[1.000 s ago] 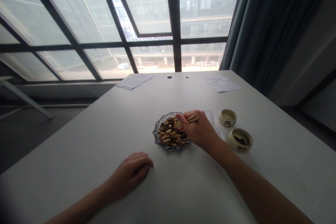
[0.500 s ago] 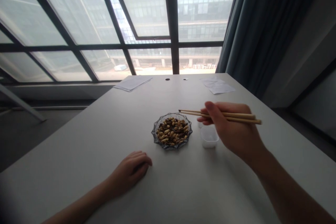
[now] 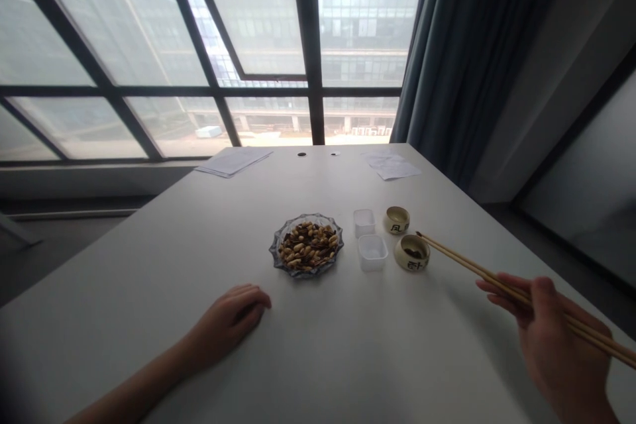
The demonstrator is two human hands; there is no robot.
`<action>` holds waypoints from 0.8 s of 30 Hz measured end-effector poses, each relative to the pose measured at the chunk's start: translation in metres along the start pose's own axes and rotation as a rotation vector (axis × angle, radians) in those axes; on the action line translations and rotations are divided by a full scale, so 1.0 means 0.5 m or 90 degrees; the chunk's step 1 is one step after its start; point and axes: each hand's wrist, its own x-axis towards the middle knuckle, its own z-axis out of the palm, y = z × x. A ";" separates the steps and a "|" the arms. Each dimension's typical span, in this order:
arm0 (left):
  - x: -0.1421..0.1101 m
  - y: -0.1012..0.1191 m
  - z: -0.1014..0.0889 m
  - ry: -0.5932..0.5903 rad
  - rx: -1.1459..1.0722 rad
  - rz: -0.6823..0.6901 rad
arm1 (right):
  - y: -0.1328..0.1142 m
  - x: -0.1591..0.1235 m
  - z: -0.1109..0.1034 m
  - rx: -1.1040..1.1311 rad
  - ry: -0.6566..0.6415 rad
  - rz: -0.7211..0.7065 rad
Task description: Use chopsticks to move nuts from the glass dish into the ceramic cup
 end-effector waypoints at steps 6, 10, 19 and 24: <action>0.002 -0.001 -0.001 0.001 0.007 -0.005 | -0.001 0.001 0.028 0.136 0.097 0.120; 0.002 -0.003 -0.003 -0.001 0.008 0.000 | 0.023 0.002 0.027 0.139 0.077 0.136; 0.000 -0.003 -0.001 0.001 0.002 -0.003 | -0.044 -0.014 0.058 0.143 0.077 0.038; -0.001 -0.004 0.002 0.000 -0.005 -0.006 | -0.112 -0.001 0.154 0.093 -0.080 -0.084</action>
